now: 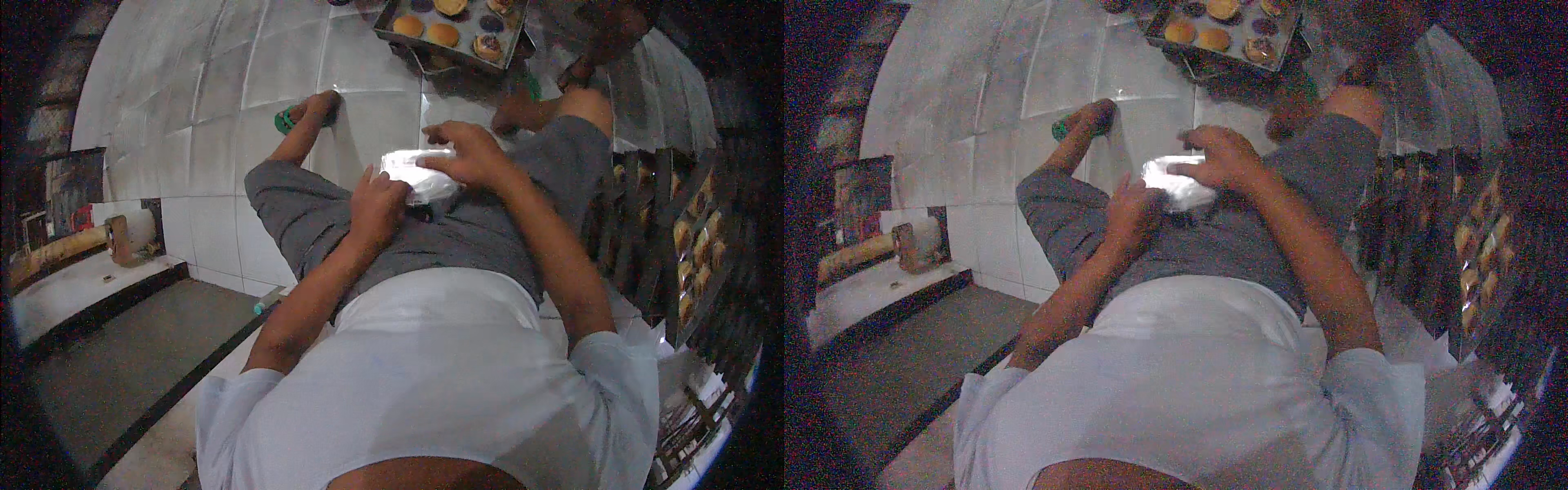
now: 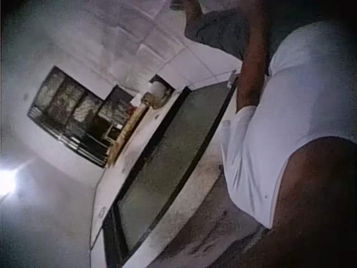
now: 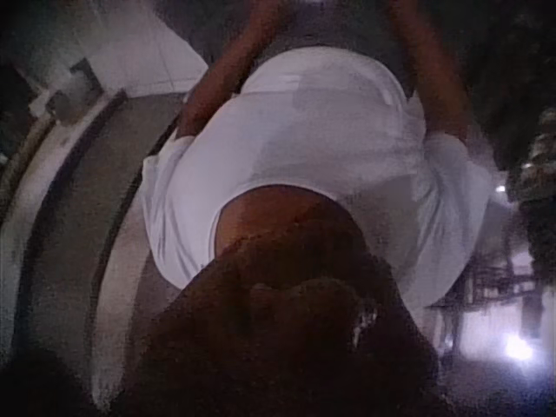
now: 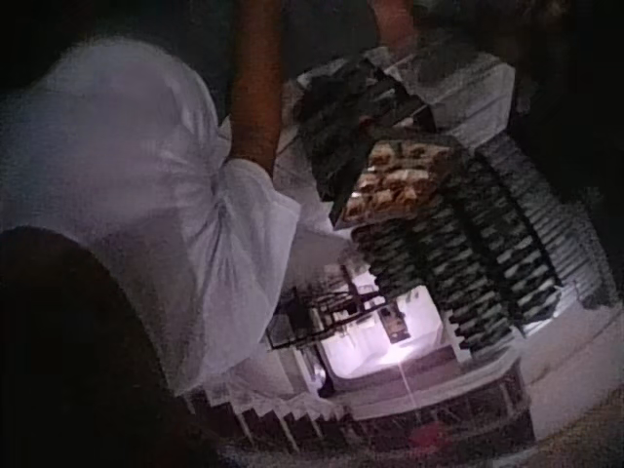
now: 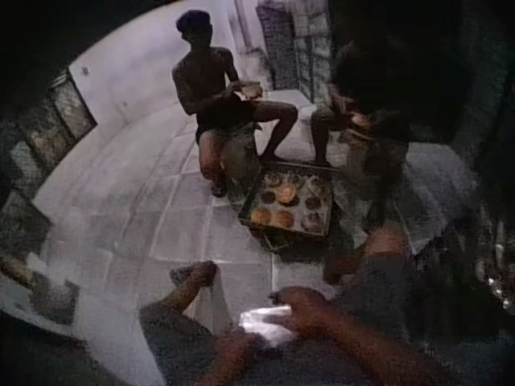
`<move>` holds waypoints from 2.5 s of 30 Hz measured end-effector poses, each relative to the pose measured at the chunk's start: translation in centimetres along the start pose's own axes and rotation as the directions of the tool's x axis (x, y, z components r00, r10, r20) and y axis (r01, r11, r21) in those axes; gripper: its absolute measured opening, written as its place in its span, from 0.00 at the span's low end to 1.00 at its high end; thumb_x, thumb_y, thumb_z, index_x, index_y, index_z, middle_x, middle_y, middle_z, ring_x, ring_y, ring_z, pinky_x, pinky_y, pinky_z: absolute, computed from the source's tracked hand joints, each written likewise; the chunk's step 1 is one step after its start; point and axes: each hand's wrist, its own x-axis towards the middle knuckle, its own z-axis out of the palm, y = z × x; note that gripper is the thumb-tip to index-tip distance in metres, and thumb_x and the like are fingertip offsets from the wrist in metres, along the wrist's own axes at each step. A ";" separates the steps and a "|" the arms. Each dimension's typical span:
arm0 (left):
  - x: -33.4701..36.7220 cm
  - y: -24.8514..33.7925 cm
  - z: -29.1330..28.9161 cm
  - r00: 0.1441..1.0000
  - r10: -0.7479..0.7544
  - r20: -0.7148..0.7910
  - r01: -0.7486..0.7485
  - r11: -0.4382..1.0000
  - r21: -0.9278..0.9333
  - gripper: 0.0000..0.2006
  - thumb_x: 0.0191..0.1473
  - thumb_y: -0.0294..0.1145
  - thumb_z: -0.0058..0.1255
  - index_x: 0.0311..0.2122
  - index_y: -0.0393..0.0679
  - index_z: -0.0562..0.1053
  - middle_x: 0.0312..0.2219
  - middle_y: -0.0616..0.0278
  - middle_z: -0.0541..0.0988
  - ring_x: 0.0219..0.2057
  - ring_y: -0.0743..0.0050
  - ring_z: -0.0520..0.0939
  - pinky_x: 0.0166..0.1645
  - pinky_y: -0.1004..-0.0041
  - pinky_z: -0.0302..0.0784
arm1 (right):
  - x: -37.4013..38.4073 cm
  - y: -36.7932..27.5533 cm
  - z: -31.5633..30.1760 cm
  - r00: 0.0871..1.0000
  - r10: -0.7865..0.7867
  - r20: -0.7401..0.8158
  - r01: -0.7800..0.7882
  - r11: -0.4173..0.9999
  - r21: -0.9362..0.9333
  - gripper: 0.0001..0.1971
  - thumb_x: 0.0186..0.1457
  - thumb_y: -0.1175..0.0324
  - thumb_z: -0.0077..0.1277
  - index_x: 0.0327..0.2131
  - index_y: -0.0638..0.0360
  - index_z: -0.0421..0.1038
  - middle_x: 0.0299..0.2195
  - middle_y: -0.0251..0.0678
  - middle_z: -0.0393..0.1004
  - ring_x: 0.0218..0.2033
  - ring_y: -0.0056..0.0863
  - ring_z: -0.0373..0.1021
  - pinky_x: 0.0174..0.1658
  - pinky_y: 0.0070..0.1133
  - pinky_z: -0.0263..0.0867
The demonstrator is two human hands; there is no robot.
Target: The person sits on the floor and repeatedly picks up round pastries from a metal tray, places them into clear plastic bags, and seals them. The packaged pastries are then placed into a larger tray. Other people are visible in the background performing similar tasks.
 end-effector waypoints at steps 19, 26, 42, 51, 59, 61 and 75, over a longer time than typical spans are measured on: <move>10.5 -11.8 -2.6 0.651 -0.756 -0.064 0.181 0.236 -0.955 0.12 0.64 0.36 0.57 0.35 0.36 0.79 0.31 0.64 0.80 0.30 0.78 0.79 0.38 0.74 0.78 | 11.4 -0.9 -7.4 0.955 0.054 0.291 -0.119 0.971 0.209 0.17 0.58 0.56 0.64 0.35 0.65 0.82 0.27 0.33 0.82 0.24 0.18 0.74 0.29 0.20 0.69; 9.7 -18.1 7.1 0.654 -0.752 -0.079 0.472 0.488 -0.734 0.18 0.55 0.46 0.64 0.31 0.37 0.82 0.25 0.55 0.83 0.29 0.70 0.83 0.37 0.69 0.76 | 28.9 24.4 -8.4 0.867 0.453 0.208 -0.478 0.640 0.601 0.16 0.65 0.59 0.53 0.46 0.63 0.76 0.36 0.37 0.79 0.36 0.28 0.76 0.38 0.23 0.73; 13.8 -21.3 6.4 0.393 -0.508 0.766 0.112 -0.801 -0.588 0.20 0.65 0.56 0.51 0.32 0.49 0.71 0.21 0.69 0.71 0.20 0.74 0.72 0.28 0.72 0.73 | 35.7 15.3 -8.9 0.907 0.407 0.109 -0.420 0.894 0.156 0.27 0.56 0.52 0.65 0.52 0.62 0.75 0.41 0.35 0.80 0.40 0.28 0.76 0.44 0.28 0.72; 14.3 -9.6 -0.8 0.438 -0.787 0.435 -0.006 -0.486 -0.874 0.21 0.69 0.53 0.45 0.36 0.44 0.73 0.24 0.70 0.72 0.29 0.79 0.76 0.41 0.69 0.79 | 7.1 -10.8 -1.6 0.947 0.148 -0.285 0.039 0.829 0.558 0.23 0.56 0.65 0.65 0.51 0.65 0.71 0.39 0.39 0.80 0.40 0.28 0.78 0.45 0.26 0.76; 11.0 1.6 -9.5 0.529 -0.849 -0.006 -0.097 -0.053 -0.994 0.22 0.71 0.50 0.43 0.42 0.38 0.77 0.33 0.64 0.81 0.36 0.79 0.81 0.44 0.74 0.78 | 2.6 -11.7 -3.0 0.776 0.287 -0.561 0.299 0.616 0.729 0.17 0.59 0.66 0.62 0.47 0.63 0.71 0.43 0.36 0.77 0.43 0.25 0.75 0.48 0.25 0.74; 10.3 2.6 -9.6 0.565 -0.825 0.012 -0.114 -0.092 -0.989 0.20 0.71 0.48 0.45 0.43 0.38 0.77 0.35 0.63 0.82 0.37 0.78 0.82 0.45 0.75 0.78 | 1.8 -11.9 -4.0 0.846 0.282 -0.453 0.255 0.531 0.808 0.17 0.59 0.66 0.61 0.47 0.63 0.71 0.44 0.37 0.76 0.44 0.25 0.74 0.48 0.25 0.73; 4.5 4.3 -8.1 0.808 -0.582 0.092 -0.207 -0.427 -0.880 0.28 0.67 0.45 0.49 0.64 0.39 0.61 0.61 0.51 0.70 0.63 0.55 0.71 0.65 0.57 0.71 | -3.7 -12.6 -0.9 0.880 -0.284 -0.381 0.373 0.909 0.183 0.30 0.55 0.70 0.61 0.61 0.64 0.68 0.62 0.51 0.69 0.56 0.48 0.72 0.60 0.39 0.67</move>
